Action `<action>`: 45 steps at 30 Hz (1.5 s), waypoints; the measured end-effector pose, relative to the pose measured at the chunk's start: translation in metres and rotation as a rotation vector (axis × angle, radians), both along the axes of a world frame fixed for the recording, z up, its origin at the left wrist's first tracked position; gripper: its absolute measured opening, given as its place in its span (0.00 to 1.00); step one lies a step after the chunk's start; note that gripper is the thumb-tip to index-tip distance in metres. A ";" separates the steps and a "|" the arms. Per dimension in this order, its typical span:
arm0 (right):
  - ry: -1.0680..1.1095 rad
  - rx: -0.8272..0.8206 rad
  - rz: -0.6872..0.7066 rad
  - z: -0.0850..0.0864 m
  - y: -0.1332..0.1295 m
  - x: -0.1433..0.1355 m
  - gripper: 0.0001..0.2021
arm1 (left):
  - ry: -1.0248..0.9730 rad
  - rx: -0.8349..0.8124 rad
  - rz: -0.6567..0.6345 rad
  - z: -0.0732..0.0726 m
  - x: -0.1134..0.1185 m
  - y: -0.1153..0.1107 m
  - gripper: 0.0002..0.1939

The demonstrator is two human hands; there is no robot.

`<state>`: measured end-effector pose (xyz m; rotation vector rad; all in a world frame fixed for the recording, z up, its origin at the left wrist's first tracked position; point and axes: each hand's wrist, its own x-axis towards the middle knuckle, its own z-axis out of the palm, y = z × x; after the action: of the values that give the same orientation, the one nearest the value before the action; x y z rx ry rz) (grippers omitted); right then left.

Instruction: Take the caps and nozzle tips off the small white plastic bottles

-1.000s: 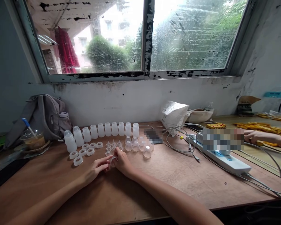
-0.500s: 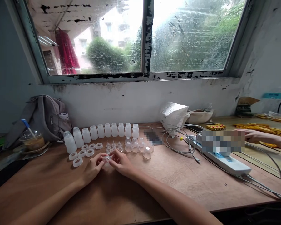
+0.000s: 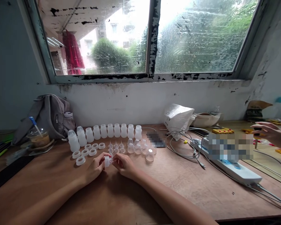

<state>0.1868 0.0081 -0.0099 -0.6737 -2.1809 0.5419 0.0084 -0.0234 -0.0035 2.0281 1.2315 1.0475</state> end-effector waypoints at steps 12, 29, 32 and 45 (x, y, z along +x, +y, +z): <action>0.069 -0.021 -0.164 0.000 0.008 0.006 0.07 | 0.364 -0.009 0.688 0.052 -0.073 0.107 0.27; 0.097 -0.036 -0.170 0.002 0.007 0.006 0.07 | 0.635 0.120 0.895 0.037 -0.075 0.117 0.20; 0.095 -0.031 -0.171 0.002 0.007 0.006 0.08 | 0.647 0.111 0.891 0.036 -0.077 0.120 0.19; 0.106 -0.022 -0.172 0.004 0.007 0.005 0.09 | 0.707 0.208 0.827 0.050 -0.065 0.087 0.16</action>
<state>0.1922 0.0146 -0.0063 -0.8179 -1.9988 0.5006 -0.0568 0.0640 0.0464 2.1517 2.5667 0.7995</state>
